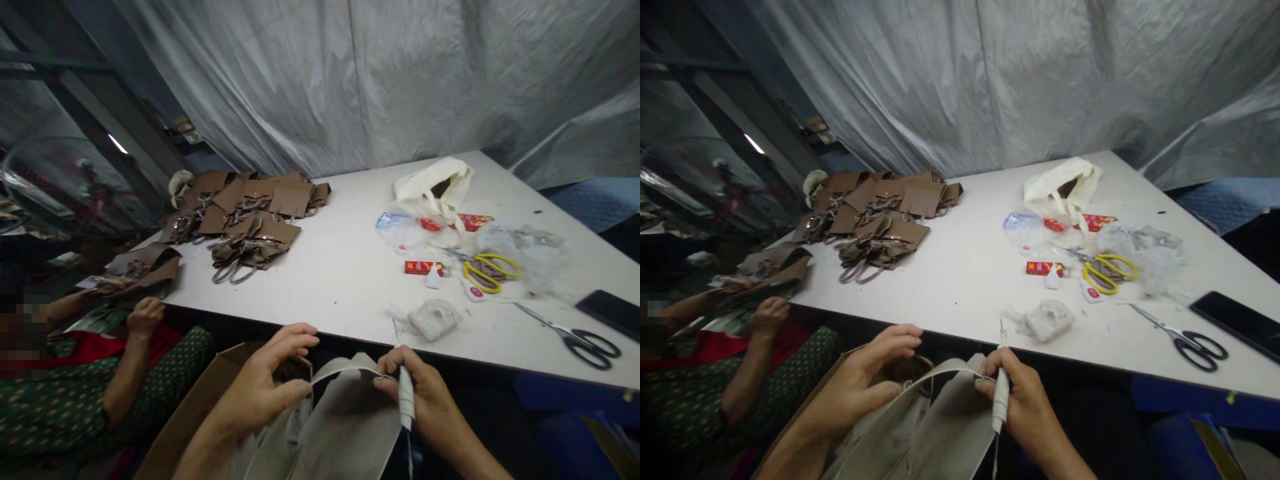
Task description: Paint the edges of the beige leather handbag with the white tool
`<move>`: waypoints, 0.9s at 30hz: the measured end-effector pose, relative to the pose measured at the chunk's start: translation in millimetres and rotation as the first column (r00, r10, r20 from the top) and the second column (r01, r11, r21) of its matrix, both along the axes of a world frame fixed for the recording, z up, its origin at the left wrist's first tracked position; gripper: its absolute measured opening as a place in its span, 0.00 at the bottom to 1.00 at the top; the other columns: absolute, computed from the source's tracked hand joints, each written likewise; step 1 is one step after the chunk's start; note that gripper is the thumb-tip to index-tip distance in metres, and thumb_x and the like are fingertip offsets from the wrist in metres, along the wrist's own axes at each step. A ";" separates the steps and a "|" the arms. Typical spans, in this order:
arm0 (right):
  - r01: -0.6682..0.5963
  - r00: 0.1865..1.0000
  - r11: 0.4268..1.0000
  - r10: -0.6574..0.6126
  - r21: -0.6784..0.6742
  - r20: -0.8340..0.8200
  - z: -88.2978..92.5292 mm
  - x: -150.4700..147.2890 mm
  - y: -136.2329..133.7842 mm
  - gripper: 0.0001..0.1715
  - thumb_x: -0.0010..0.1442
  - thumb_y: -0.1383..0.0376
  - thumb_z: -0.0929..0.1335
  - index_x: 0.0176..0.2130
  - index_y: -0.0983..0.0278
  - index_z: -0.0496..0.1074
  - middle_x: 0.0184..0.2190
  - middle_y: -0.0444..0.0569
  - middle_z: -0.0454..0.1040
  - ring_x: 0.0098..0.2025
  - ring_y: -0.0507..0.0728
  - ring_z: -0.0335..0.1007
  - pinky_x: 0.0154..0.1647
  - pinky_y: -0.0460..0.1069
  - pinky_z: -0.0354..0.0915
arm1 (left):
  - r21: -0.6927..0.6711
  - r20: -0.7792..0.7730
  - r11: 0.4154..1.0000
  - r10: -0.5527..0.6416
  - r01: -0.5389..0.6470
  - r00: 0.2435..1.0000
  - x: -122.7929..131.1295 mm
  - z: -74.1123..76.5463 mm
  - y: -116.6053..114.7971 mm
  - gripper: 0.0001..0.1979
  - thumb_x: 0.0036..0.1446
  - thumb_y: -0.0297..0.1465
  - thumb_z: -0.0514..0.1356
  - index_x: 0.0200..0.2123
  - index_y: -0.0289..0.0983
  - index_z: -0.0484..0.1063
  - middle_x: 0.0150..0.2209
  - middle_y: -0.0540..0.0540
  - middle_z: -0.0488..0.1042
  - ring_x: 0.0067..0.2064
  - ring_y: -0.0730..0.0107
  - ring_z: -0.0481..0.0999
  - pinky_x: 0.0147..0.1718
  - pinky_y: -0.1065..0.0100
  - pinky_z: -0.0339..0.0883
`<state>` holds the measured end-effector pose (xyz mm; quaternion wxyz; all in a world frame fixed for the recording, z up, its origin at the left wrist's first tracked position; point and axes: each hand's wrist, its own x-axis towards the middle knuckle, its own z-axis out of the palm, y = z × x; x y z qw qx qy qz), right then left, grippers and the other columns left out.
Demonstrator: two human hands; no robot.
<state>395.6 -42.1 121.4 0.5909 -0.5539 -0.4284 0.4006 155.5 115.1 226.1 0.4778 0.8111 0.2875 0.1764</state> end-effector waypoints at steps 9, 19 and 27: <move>0.227 0.972 0.973 -0.225 0.031 -0.071 -16.8 -12.0 20.5 0.10 0.62 0.62 0.75 0.36 0.60 0.70 0.33 0.43 0.76 0.35 0.55 0.72 0.38 0.46 0.66 | -0.198 -0.146 0.908 -0.399 0.369 0.905 92.6 -22.7 5.2 0.28 0.52 0.33 0.71 0.58 0.42 0.78 0.54 0.45 0.81 0.55 0.53 0.78 0.58 0.61 0.67; 0.347 0.936 0.938 -0.348 -0.022 -0.049 -15.6 -18.4 36.3 0.13 0.62 0.57 0.75 0.35 0.60 0.70 0.29 0.43 0.75 0.30 0.54 0.72 0.30 0.44 0.67 | -0.300 -0.061 0.953 0.022 -0.040 0.998 103.8 -80.9 -9.6 0.15 0.51 0.30 0.68 0.43 0.34 0.84 0.40 0.42 0.85 0.43 0.56 0.81 0.45 0.63 0.70; 0.406 0.913 0.907 -0.408 0.114 -0.011 -0.1 -6.7 16.7 0.18 0.72 0.50 0.66 0.50 0.59 0.74 0.37 0.48 0.81 0.36 0.56 0.79 0.39 0.46 0.74 | -0.603 0.022 0.780 0.227 -0.168 0.974 81.2 -57.4 38.9 0.12 0.44 0.35 0.75 0.30 0.35 0.82 0.26 0.46 0.82 0.27 0.66 0.77 0.31 0.68 0.69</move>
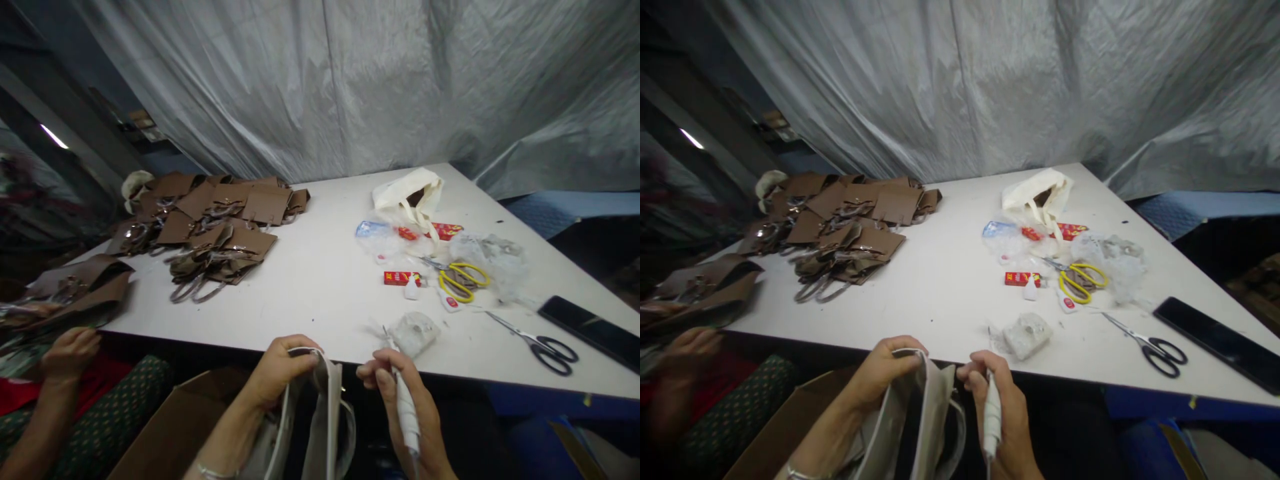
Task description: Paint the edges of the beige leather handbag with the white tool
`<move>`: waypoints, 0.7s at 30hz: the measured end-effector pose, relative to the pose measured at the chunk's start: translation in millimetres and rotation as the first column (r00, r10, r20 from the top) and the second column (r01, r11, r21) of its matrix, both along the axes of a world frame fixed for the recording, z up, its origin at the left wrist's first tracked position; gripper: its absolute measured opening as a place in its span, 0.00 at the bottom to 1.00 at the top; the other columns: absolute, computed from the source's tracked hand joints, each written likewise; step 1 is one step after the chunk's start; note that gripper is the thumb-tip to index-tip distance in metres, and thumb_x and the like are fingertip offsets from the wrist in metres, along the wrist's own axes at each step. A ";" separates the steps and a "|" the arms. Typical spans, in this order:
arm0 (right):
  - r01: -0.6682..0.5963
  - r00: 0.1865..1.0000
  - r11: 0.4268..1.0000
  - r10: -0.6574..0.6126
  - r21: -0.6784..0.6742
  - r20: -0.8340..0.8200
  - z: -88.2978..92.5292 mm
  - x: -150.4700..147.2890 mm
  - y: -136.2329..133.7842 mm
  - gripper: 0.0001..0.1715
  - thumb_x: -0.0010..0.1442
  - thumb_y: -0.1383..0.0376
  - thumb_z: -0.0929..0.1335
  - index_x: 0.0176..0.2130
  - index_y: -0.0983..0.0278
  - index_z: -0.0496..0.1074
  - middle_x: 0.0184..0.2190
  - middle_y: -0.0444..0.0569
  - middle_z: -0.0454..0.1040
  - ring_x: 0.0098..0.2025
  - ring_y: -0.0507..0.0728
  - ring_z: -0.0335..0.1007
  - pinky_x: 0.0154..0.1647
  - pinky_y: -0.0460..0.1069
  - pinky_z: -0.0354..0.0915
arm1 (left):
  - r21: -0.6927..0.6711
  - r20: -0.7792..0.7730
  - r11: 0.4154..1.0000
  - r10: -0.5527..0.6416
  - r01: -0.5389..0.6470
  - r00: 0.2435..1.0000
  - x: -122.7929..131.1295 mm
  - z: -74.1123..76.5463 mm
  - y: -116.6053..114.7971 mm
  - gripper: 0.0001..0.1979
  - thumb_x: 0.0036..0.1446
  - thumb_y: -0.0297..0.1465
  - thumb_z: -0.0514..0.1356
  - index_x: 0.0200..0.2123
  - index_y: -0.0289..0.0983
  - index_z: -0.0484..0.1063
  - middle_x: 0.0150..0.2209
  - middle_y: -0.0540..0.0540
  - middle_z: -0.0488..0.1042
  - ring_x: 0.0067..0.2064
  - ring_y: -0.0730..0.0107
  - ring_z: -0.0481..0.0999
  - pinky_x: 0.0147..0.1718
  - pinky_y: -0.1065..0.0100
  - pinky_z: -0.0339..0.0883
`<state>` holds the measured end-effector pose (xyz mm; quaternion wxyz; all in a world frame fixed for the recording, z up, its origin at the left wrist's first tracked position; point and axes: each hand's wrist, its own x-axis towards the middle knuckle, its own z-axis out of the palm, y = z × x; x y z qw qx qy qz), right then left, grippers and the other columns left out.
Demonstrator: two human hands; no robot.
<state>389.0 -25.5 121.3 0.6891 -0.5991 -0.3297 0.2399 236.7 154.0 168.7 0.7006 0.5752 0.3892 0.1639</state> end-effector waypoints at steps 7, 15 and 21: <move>0.138 0.988 0.988 -0.132 -0.075 0.082 -11.4 45.9 -43.5 0.23 0.71 0.47 0.66 0.48 0.60 0.81 0.37 0.50 0.80 0.34 0.56 0.79 0.36 0.47 0.77 | -0.319 0.142 0.946 -0.013 0.059 0.990 1.0 -22.9 5.3 0.21 0.41 0.42 0.78 0.26 0.34 0.74 0.21 0.50 0.75 0.22 0.75 0.70 0.24 0.74 0.58; 0.279 0.946 0.915 -0.211 -0.290 0.247 -32.9 103.7 -53.4 0.18 0.72 0.50 0.65 0.44 0.61 0.74 0.31 0.47 0.79 0.32 0.57 0.77 0.35 0.48 0.74 | -0.064 -0.196 0.995 -0.088 0.077 0.977 78.0 -68.2 -83.2 0.09 0.42 0.32 0.70 0.26 0.33 0.79 0.22 0.49 0.75 0.28 0.69 0.70 0.31 0.68 0.60; 0.243 0.932 0.928 -0.143 -0.282 0.334 -30.8 117.7 -38.6 0.17 0.72 0.51 0.66 0.41 0.60 0.74 0.30 0.44 0.76 0.33 0.56 0.74 0.37 0.48 0.69 | 0.068 -0.313 0.985 -0.131 0.160 0.941 95.5 -61.7 -96.3 0.06 0.45 0.31 0.65 0.24 0.33 0.80 0.23 0.47 0.76 0.28 0.66 0.71 0.30 0.67 0.61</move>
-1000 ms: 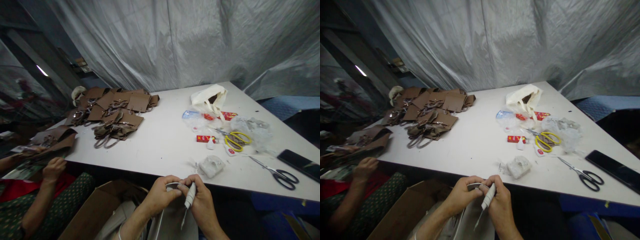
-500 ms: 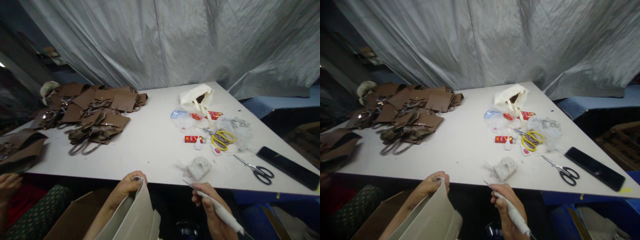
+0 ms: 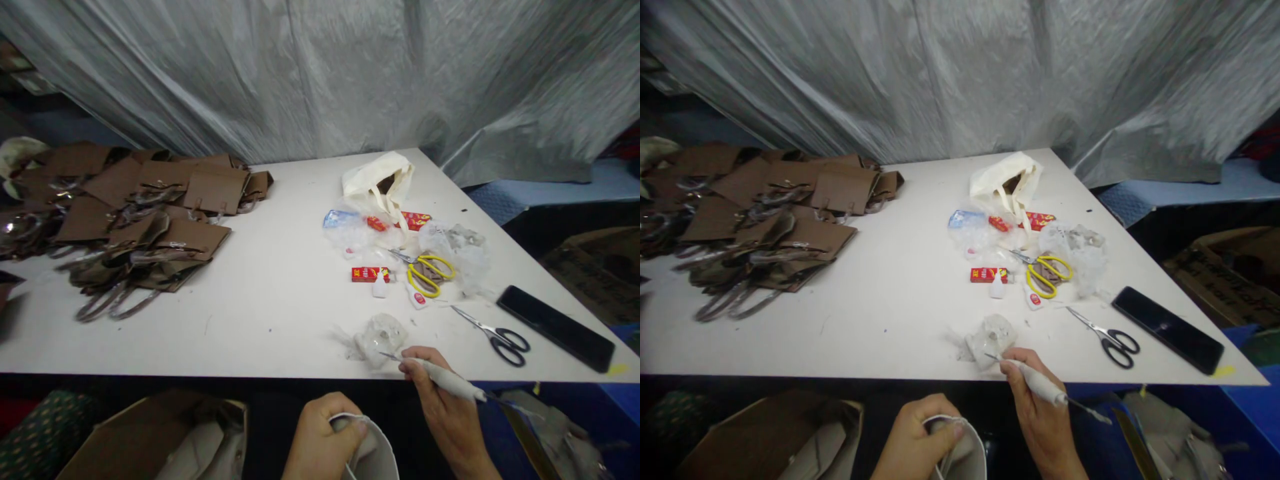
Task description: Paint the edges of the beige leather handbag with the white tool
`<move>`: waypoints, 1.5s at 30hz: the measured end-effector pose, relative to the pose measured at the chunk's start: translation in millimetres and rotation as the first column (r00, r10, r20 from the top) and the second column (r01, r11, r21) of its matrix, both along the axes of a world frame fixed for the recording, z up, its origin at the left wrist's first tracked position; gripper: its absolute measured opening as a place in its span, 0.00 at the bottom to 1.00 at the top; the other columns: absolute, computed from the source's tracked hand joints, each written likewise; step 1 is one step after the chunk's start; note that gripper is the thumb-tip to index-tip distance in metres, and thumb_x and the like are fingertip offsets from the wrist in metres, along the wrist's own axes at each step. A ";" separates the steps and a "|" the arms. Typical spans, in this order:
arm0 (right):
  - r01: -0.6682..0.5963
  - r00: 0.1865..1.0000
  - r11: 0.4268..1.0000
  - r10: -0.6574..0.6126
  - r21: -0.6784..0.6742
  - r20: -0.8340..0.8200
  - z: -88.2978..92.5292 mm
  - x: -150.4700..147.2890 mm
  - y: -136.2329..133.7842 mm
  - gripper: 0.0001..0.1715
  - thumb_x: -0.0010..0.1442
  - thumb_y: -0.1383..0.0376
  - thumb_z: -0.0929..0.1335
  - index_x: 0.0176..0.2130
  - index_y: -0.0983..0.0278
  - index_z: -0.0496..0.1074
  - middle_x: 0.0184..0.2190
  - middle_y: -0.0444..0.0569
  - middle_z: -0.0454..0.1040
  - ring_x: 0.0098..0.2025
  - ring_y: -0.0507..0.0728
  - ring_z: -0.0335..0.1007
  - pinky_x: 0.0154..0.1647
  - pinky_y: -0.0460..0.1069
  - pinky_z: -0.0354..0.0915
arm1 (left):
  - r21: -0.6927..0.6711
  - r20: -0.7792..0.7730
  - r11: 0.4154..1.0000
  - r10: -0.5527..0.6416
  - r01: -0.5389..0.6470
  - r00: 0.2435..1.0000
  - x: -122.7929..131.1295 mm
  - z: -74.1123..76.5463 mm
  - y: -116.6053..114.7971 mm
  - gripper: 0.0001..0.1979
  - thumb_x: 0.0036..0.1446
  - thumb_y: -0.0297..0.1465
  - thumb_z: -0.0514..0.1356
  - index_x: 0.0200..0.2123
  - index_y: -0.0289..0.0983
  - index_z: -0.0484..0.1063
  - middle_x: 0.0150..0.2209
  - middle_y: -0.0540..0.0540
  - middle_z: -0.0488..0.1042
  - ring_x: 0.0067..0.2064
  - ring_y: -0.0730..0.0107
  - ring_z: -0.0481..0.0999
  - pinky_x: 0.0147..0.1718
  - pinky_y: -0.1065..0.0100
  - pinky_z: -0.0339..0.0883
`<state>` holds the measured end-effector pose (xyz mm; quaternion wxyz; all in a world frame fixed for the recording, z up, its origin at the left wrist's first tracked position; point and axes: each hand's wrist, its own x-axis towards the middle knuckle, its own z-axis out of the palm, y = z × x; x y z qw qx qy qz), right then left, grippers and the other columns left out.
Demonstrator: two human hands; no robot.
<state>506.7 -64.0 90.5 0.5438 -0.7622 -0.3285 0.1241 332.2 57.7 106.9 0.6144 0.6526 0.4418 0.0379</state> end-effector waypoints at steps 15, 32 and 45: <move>-0.195 0.957 0.979 0.205 -0.067 0.205 -8.0 16.2 12.2 0.12 0.72 0.56 0.67 0.41 0.59 0.76 0.33 0.48 0.80 0.34 0.59 0.78 0.38 0.51 0.70 | -0.117 -0.046 0.993 -0.004 -0.001 0.999 21.5 15.8 16.2 0.06 0.44 0.31 0.66 0.26 0.33 0.80 0.25 0.46 0.78 0.31 0.65 0.73 0.32 0.67 0.64; -0.129 0.949 0.992 0.128 0.017 -0.289 -8.3 10.1 -4.8 0.22 0.72 0.50 0.64 0.35 0.61 0.76 0.23 0.46 0.74 0.26 0.56 0.72 0.28 0.47 0.68 | -0.181 -0.116 0.983 -0.038 0.017 0.993 35.8 9.4 15.2 0.05 0.42 0.30 0.66 0.25 0.34 0.78 0.22 0.50 0.73 0.27 0.69 0.69 0.28 0.69 0.60; -0.271 0.832 0.962 0.255 0.039 -0.493 -14.2 -1.9 -4.3 0.27 0.73 0.46 0.63 0.33 0.63 0.72 0.23 0.44 0.70 0.26 0.53 0.67 0.29 0.46 0.63 | -0.169 -0.103 0.984 -0.077 0.058 0.992 33.4 12.6 8.7 0.06 0.43 0.29 0.66 0.27 0.33 0.80 0.25 0.48 0.76 0.30 0.67 0.71 0.28 0.69 0.60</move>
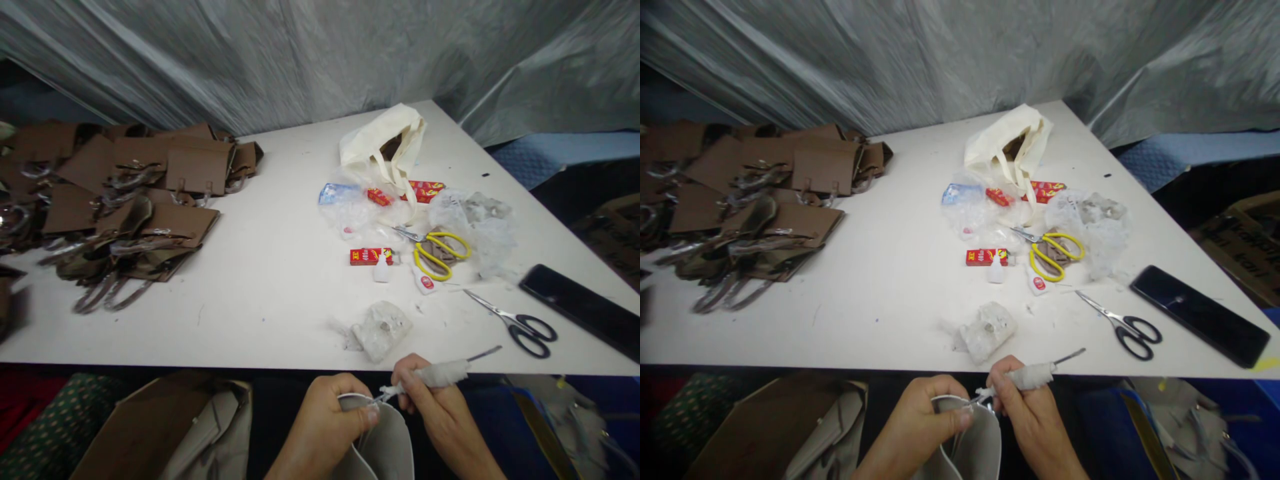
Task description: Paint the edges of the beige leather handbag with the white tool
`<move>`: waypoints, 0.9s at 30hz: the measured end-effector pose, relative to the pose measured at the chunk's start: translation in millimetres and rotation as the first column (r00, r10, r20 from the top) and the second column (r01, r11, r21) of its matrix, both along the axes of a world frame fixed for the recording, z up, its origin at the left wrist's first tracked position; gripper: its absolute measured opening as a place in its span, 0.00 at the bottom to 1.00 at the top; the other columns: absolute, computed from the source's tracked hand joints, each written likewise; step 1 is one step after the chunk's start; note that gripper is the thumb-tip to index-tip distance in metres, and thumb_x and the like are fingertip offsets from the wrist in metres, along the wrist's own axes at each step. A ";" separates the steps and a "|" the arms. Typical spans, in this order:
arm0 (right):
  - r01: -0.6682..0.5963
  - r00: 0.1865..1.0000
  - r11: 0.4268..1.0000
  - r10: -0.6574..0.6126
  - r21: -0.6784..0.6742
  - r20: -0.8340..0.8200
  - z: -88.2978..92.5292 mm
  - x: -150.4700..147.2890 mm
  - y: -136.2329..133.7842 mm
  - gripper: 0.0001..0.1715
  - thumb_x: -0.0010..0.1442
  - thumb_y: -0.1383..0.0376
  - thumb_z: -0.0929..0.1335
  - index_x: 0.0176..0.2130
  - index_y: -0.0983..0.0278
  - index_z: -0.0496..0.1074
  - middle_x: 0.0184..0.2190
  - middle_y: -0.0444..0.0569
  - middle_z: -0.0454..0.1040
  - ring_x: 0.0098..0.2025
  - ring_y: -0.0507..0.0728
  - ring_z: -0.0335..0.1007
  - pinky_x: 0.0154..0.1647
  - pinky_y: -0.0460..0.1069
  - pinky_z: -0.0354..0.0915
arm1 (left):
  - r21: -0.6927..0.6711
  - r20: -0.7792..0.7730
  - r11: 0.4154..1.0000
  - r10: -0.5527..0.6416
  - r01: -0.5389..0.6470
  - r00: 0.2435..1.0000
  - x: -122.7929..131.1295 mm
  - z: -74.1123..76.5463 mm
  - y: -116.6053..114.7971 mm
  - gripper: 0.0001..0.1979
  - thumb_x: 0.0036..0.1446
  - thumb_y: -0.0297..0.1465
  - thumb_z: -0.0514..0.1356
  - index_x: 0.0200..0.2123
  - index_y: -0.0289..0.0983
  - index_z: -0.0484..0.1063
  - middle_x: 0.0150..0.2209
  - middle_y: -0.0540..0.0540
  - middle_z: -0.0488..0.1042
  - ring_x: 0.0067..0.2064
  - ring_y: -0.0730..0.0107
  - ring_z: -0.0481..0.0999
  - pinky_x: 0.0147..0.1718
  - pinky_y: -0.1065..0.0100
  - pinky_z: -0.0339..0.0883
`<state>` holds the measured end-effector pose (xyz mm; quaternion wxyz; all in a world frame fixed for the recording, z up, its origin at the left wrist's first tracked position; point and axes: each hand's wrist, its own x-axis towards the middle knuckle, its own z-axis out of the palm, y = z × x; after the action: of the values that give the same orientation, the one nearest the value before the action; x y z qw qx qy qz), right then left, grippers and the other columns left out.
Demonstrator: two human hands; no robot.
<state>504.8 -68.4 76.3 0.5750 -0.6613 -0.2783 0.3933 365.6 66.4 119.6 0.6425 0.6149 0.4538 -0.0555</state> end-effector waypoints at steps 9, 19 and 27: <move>-0.072 0.996 0.997 0.072 -0.012 0.057 -2.4 0.3 -4.0 0.25 0.75 0.50 0.61 0.34 0.63 0.72 0.25 0.44 0.70 0.29 0.54 0.68 0.31 0.46 0.63 | -0.032 0.015 0.999 0.027 -0.027 1.000 -3.9 -1.0 -3.1 0.07 0.43 0.30 0.66 0.27 0.33 0.81 0.24 0.47 0.77 0.29 0.67 0.72 0.29 0.68 0.61; -0.195 0.958 0.979 0.203 -0.058 0.203 12.3 6.6 4.2 0.25 0.76 0.51 0.59 0.32 0.62 0.68 0.26 0.42 0.67 0.30 0.54 0.65 0.33 0.47 0.59 | -0.049 0.012 0.995 0.086 -0.085 0.996 -1.2 -0.5 -4.8 0.06 0.39 0.29 0.65 0.23 0.33 0.79 0.23 0.47 0.74 0.29 0.65 0.70 0.30 0.66 0.60; -0.090 0.964 0.996 0.091 -0.016 0.251 11.1 -0.2 5.8 0.27 0.76 0.52 0.60 0.28 0.61 0.67 0.22 0.41 0.64 0.26 0.53 0.63 0.29 0.46 0.58 | -0.145 0.108 0.984 0.119 -0.103 0.987 -0.5 -9.5 -8.3 0.06 0.38 0.31 0.66 0.23 0.33 0.76 0.21 0.49 0.69 0.27 0.69 0.64 0.28 0.67 0.55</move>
<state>504.6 -62.6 87.4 0.5149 -0.6937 -0.3780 0.3330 365.1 58.2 110.1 0.7111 0.5446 0.4444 -0.0152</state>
